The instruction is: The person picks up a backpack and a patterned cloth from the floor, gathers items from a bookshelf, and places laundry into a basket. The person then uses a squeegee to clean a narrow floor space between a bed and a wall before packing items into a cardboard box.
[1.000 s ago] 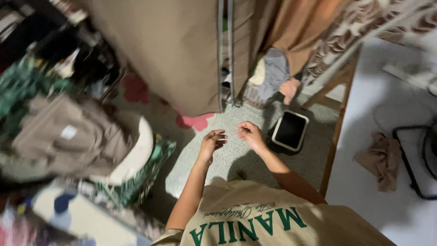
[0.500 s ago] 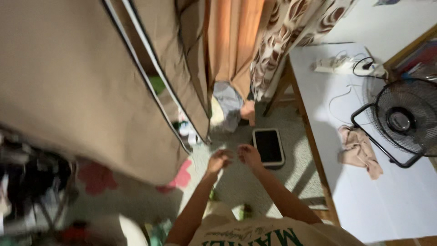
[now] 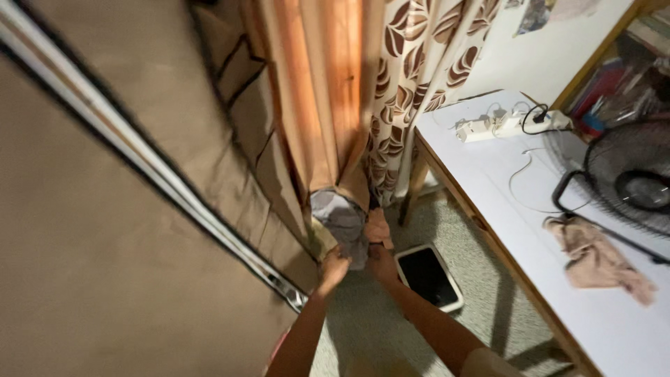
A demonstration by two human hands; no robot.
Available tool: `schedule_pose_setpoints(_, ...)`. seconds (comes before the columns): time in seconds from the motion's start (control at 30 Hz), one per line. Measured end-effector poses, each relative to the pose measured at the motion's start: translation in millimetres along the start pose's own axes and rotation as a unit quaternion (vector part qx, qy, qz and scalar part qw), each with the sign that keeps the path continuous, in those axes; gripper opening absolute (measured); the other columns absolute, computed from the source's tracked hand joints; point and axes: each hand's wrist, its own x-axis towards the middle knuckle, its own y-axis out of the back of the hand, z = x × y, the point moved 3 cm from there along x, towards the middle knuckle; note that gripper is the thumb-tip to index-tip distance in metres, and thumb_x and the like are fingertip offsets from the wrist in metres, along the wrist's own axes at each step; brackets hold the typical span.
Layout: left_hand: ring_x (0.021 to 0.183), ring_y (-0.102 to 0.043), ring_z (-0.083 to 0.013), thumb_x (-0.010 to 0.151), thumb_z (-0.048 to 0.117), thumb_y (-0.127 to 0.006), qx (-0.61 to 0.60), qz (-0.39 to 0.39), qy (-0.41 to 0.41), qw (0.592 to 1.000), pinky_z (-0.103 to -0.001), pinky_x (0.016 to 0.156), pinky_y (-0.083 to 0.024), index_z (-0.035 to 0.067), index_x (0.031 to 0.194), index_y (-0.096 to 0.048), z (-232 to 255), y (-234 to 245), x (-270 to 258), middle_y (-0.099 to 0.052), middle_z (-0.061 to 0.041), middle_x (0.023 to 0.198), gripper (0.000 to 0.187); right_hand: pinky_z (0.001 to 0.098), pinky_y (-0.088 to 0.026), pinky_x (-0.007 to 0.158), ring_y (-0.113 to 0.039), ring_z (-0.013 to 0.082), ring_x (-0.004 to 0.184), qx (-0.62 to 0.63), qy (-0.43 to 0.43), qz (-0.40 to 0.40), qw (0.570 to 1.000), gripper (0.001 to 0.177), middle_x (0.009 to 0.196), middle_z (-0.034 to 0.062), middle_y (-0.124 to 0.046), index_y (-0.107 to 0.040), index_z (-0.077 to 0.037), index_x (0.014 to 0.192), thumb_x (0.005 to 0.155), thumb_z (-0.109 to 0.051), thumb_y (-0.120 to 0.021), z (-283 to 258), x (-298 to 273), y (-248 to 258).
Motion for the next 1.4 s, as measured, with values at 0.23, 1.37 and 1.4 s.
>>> schedule_pose_setpoints(0.23, 0.148, -0.034, -0.041, 0.089, 0.03, -0.075, 0.199, 0.035, -0.041, 0.979, -0.049, 0.118, -0.037, 0.01, 0.155, -0.041, -53, -35, 107, -0.032, -0.016, 0.165, 0.077, 0.0529, -0.053, 0.074, -0.062, 0.0458, 0.102, -0.128, 0.052, 0.107, 0.985, 0.063, 0.12, 0.0285, -0.063, -0.054, 0.007, 0.134, 0.078, -0.013, -0.075, 94, 92, -17)
schedule_pose_setpoints(1.37, 0.103, -0.072, -0.0337, 0.076, 0.021, -0.076, 0.494, -0.078, -0.185, 0.846, -0.045, 0.09, -0.057, 0.007, 0.097, -0.079, -225, -139, 177, -0.074, -0.019, 0.104, 0.025, 0.058, -0.039, 0.098, -0.062, 0.0405, 0.1, -0.359, 0.364, -0.112, 0.852, 0.035, 0.096, 0.0197, -0.07, -0.071, -0.001, 0.094, 0.08, -0.034, -0.071, 232, 116, -185)
schedule_pose_setpoints(1.4, 0.101, -0.072, -0.0345, 0.073, 0.02, -0.08, 0.516, -0.084, -0.199, 0.828, -0.044, 0.088, -0.058, 0.004, 0.096, -0.077, -227, -141, 168, -0.074, -0.02, 0.103, 0.029, 0.0594, -0.036, 0.096, -0.061, 0.0427, 0.099, -0.364, 0.382, -0.164, 0.833, 0.049, 0.096, 0.022, -0.069, -0.07, 0.002, 0.096, 0.066, -0.036, -0.079, 229, 106, -181)
